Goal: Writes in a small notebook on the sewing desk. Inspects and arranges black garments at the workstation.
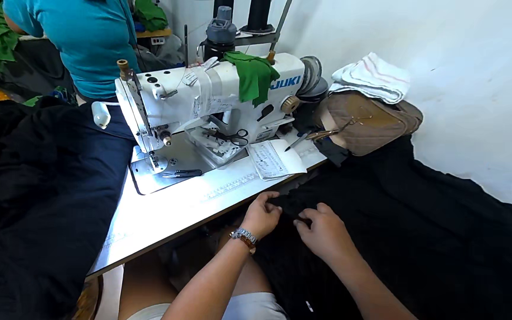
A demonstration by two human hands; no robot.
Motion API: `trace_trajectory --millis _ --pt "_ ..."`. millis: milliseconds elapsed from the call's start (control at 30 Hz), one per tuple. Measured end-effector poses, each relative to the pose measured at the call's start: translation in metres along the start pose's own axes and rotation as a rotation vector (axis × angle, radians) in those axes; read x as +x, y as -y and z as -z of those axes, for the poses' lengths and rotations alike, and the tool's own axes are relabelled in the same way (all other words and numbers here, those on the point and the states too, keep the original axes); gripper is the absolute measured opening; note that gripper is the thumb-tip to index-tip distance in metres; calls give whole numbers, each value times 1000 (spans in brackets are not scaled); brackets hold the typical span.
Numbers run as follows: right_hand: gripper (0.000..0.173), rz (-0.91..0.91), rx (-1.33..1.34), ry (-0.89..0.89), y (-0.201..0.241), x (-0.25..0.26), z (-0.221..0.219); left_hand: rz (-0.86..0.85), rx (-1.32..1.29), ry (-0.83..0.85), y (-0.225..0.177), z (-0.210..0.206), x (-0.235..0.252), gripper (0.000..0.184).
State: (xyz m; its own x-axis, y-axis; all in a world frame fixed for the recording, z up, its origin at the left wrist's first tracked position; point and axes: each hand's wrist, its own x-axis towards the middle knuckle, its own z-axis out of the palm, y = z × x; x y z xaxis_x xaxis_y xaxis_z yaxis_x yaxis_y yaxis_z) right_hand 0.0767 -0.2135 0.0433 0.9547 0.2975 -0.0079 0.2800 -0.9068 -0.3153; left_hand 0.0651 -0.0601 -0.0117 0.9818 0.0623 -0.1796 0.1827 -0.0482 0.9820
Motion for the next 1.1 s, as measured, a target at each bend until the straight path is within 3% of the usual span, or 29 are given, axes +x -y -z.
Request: trace_trajectory --millis 133,267,400,467,567,667,733,833,933,1000,1100 --pt "9 58 85 -120 -17 2 8 169 391 140 51 -4 9 57" --pt "7 90 108 -202 -28 -1 12 280 527 196 52 -12 11 46" --pt "6 123 148 -280 -34 -4 30 353 310 85 51 -17 21 45" --pt "7 114 156 -300 -38 -7 40 365 179 49 48 -17 21 33" --pt "10 132 131 -341 -44 -8 46 288 153 47 30 -11 11 20" --pt "9 127 131 -341 -41 -7 43 225 90 55 17 -10 9 29" --pt "8 143 117 -348 -39 -7 39 258 -94 78 2 -12 4 35" --pt "12 174 87 -338 -33 -8 33 318 -362 80 -45 -13 -12 27" --pt "39 137 92 -198 -23 -18 33 283 -341 82 -76 -21 -18 17" --pt "59 153 61 -211 -28 -22 33 189 -210 113 -86 -26 -20 17" --pt "31 213 183 -302 -59 -23 45 -106 -43 221 -79 -30 -14 26"
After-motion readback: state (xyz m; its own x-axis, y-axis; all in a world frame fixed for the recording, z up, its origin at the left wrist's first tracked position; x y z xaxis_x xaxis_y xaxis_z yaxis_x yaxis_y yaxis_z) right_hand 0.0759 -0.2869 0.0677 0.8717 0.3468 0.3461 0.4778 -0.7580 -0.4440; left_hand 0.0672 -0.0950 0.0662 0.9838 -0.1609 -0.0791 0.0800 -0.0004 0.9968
